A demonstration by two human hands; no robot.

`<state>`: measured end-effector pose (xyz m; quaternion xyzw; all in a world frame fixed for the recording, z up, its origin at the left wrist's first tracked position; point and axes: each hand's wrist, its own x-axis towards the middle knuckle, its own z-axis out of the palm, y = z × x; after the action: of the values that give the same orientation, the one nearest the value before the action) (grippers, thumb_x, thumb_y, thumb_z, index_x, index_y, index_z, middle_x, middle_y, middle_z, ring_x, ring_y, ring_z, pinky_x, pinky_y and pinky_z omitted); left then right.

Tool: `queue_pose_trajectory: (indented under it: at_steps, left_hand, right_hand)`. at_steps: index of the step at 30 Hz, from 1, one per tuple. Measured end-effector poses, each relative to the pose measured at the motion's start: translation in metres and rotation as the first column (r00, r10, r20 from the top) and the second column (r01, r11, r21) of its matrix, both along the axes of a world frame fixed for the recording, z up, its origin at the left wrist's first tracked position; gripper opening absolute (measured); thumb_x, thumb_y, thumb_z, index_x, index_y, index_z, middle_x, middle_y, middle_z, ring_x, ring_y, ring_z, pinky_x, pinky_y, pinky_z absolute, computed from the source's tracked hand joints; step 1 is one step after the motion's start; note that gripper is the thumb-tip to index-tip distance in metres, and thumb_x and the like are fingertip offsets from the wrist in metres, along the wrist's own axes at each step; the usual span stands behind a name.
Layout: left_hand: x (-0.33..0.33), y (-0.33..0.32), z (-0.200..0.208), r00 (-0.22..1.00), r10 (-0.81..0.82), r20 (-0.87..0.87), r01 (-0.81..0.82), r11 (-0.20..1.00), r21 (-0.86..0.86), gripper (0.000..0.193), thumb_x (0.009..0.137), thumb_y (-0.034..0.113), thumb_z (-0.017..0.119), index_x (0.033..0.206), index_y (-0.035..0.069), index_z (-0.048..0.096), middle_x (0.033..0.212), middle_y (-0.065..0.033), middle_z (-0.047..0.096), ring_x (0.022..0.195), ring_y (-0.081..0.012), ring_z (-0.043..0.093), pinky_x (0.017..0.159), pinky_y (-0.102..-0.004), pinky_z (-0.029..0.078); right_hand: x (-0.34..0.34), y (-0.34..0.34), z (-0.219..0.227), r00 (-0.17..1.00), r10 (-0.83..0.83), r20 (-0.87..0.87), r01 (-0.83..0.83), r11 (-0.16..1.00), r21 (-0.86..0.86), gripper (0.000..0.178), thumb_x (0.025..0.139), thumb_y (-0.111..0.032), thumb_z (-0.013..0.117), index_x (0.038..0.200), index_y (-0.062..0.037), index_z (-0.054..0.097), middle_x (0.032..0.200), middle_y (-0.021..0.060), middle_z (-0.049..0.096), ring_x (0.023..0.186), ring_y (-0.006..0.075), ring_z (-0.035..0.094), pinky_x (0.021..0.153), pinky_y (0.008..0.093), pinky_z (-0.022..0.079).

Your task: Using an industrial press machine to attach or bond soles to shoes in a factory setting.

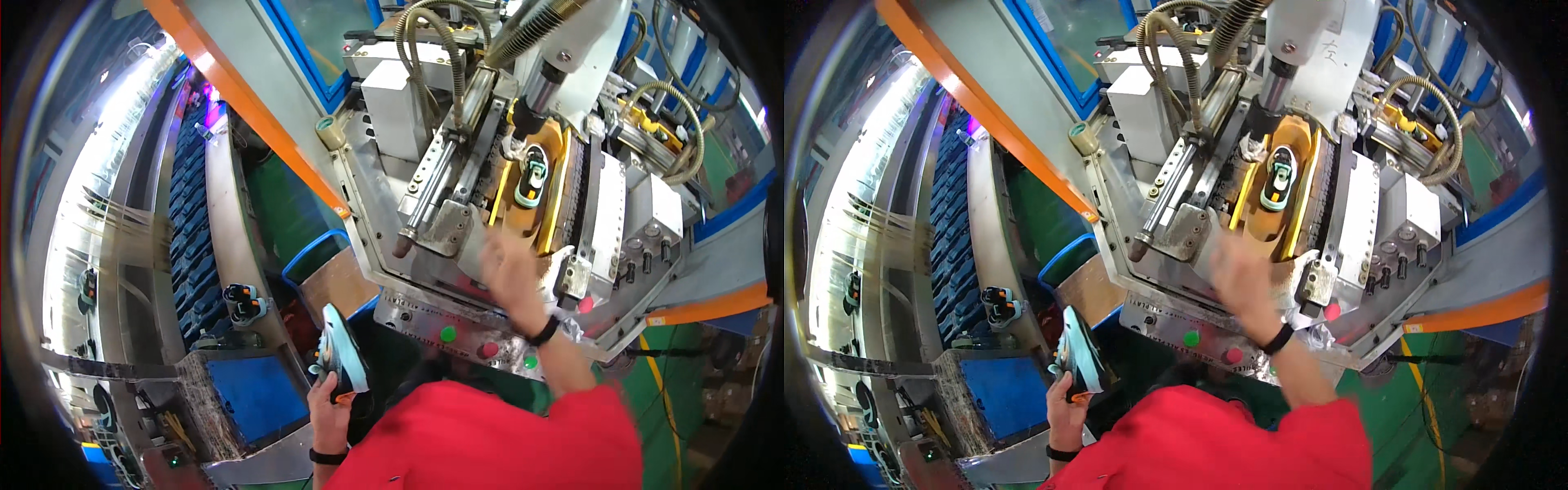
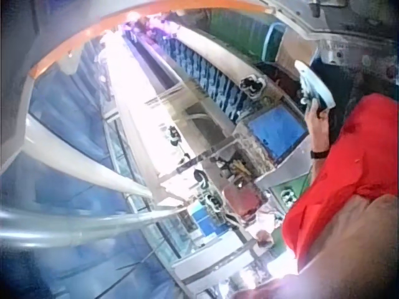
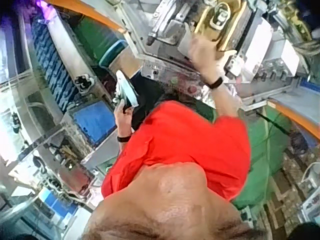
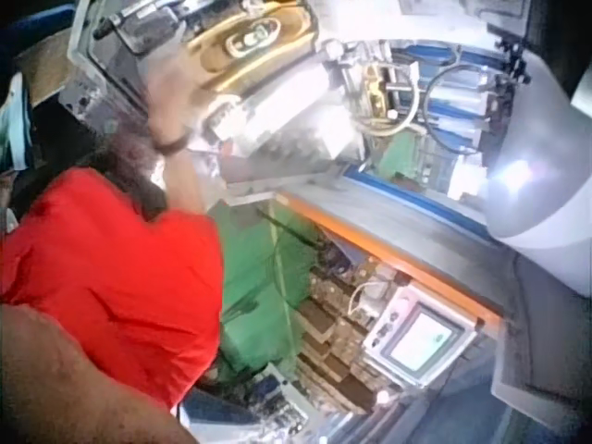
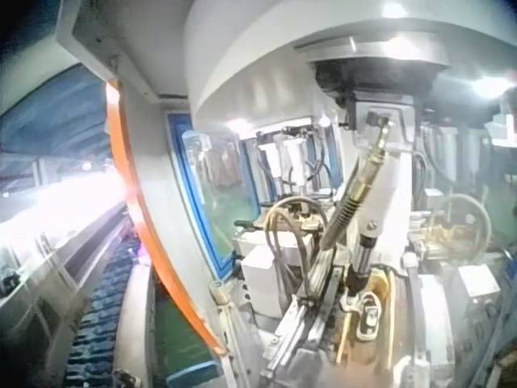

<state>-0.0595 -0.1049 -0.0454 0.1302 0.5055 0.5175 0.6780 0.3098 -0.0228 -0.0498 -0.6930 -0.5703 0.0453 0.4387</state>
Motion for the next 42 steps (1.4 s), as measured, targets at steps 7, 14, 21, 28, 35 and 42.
queue_pose_trajectory:
  at_steps: [7, 14, 21, 28, 35, 42]
  left_hand:
    - [0.031, -0.005, 0.008, 0.994, -0.103, -0.020, 0.103, 0.995, 0.007, 0.033, 0.090, 0.006, 0.060, 0.121, -0.001, 0.054, 0.110, -0.0103, 0.065, 0.097, -0.0228, 0.067, 0.084, -0.0401, 0.055]
    - [0.031, -0.014, 0.006, 0.993, -0.112, -0.039, 0.111, 0.993, -0.033, 0.036, 0.090, 0.007, 0.058, 0.125, -0.002, 0.052, 0.110, -0.0104, 0.065, 0.096, -0.0228, 0.067, 0.085, -0.0421, 0.054]
    - [0.020, -0.016, -0.008, 0.999, -0.039, -0.024, 0.038, 0.999, -0.007, 0.033, 0.091, 0.008, 0.058, 0.122, -0.001, 0.054, 0.109, -0.0096, 0.066, 0.095, -0.0219, 0.067, 0.079, -0.0377, 0.055]
    - [0.040, -0.009, -0.024, 0.994, -0.109, -0.005, 0.109, 0.994, -0.018, 0.028, 0.091, 0.008, 0.059, 0.118, 0.003, 0.057, 0.104, -0.0072, 0.067, 0.090, -0.0203, 0.067, 0.076, -0.0380, 0.055]
    - [0.053, -0.028, -0.022, 0.996, -0.083, -0.016, 0.082, 0.997, -0.013, 0.026, 0.091, 0.009, 0.060, 0.116, 0.003, 0.058, 0.104, -0.0058, 0.067, 0.090, -0.0193, 0.066, 0.079, -0.0396, 0.053]
    - [0.030, -0.073, -0.015, 0.999, 0.031, -0.028, -0.031, 0.999, 0.021, 0.027, 0.091, 0.009, 0.060, 0.116, 0.001, 0.057, 0.104, -0.0065, 0.066, 0.092, -0.0184, 0.066, 0.078, -0.0362, 0.054]
  right_hand:
    - [-0.100, -0.049, -0.197, 0.985, 0.172, -0.025, -0.174, 0.971, -0.162, 0.019, 0.080, -0.016, 0.065, 0.096, -0.0076, 0.059, 0.098, 0.0096, 0.058, 0.086, 0.0299, 0.060, 0.069, 0.0411, 0.052]
    - [-0.091, -0.048, -0.231, 0.974, 0.223, -0.038, -0.226, 0.956, -0.185, 0.024, 0.083, -0.016, 0.064, 0.106, -0.0106, 0.058, 0.107, 0.0107, 0.055, 0.083, 0.0321, 0.061, 0.066, 0.0419, 0.052]
    - [0.036, 0.002, 0.098, 0.985, -0.105, -0.140, 0.164, 0.827, 0.538, 0.027, 0.086, -0.003, 0.065, 0.112, 0.0025, 0.057, 0.093, 0.0095, 0.065, 0.079, 0.0191, 0.063, 0.070, 0.0301, 0.050]
    - [0.193, 0.122, 0.225, 0.956, -0.285, -0.071, 0.256, 0.691, 0.676, 0.074, 0.067, -0.035, 0.081, 0.124, 0.0013, 0.050, 0.109, 0.0156, 0.063, 0.099, 0.0244, 0.063, 0.087, 0.0366, 0.051]
    - [0.192, 0.131, 0.223, 0.956, -0.245, -0.162, 0.291, 0.712, 0.639, 0.071, 0.066, -0.036, 0.082, 0.119, 0.0003, 0.053, 0.109, 0.0165, 0.062, 0.098, 0.0263, 0.063, 0.085, 0.0354, 0.050]
    - [0.219, 0.144, 0.208, 0.991, 0.002, -0.135, 0.089, 0.741, 0.666, 0.060, 0.073, -0.029, 0.080, 0.119, -0.0010, 0.053, 0.109, 0.0109, 0.060, 0.093, 0.0210, 0.058, 0.080, 0.0375, 0.049]
